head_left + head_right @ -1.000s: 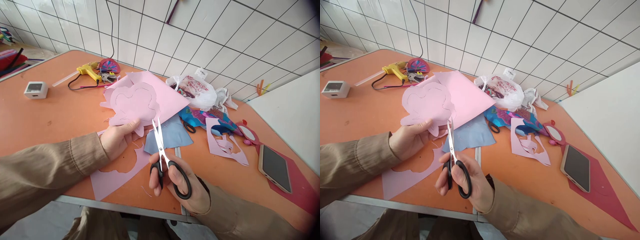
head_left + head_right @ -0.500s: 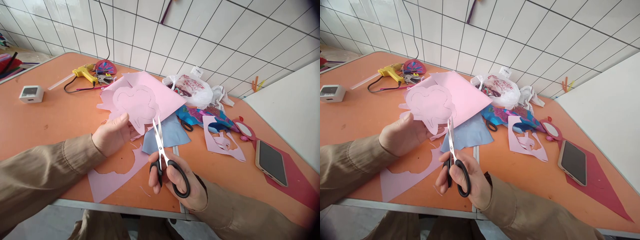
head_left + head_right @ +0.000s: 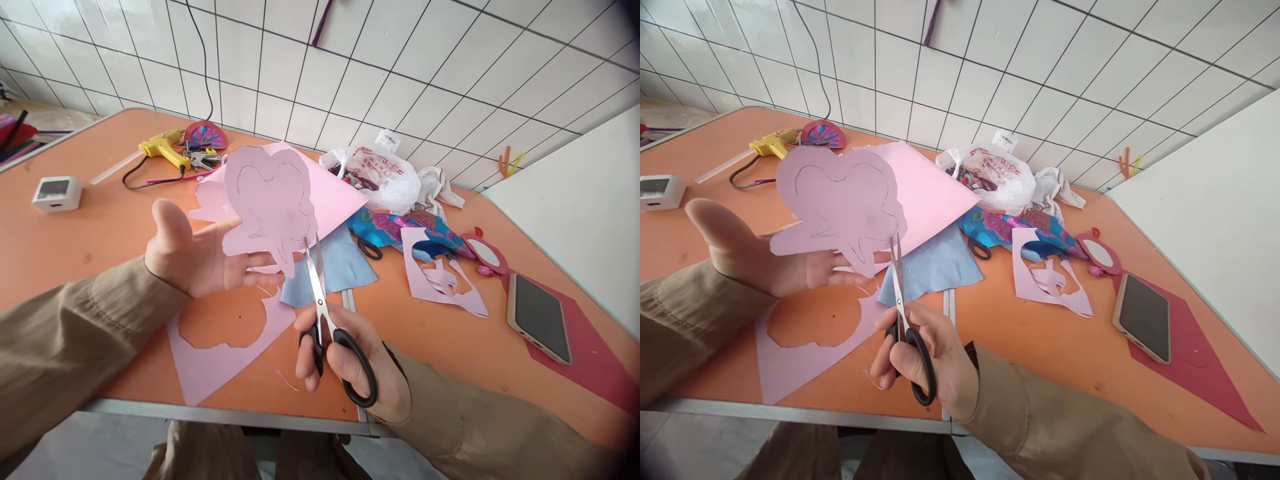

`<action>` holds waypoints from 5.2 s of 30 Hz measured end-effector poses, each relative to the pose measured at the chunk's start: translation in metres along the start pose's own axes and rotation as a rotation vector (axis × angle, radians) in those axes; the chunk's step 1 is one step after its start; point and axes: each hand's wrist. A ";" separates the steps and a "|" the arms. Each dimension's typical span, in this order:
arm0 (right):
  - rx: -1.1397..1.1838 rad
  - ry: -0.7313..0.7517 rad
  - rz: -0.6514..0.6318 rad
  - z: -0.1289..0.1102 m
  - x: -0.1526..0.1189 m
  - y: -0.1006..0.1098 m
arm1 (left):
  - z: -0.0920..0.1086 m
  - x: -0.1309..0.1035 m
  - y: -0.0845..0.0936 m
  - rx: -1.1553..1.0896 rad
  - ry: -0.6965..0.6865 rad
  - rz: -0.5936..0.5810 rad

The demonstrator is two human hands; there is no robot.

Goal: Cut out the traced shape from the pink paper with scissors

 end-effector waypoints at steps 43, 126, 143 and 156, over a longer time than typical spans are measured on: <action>-0.069 -0.064 0.051 -0.002 0.001 0.001 | -0.019 0.010 0.015 -0.175 -0.071 -0.061; -0.129 -0.092 0.145 0.006 0.002 0.001 | -0.026 0.005 0.006 -0.025 -0.133 0.142; -0.154 -0.098 0.146 0.005 0.003 0.000 | -0.023 0.005 0.003 0.018 -0.109 0.177; -0.106 -0.150 0.148 0.001 0.002 -0.001 | -0.027 0.006 0.008 0.036 -0.128 0.193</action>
Point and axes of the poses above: each hand's wrist, its own x-axis towards the middle knuckle, its own y-axis out of the back of the hand, z = x × y, and after that the axes turned 7 degrees about z, right-handed
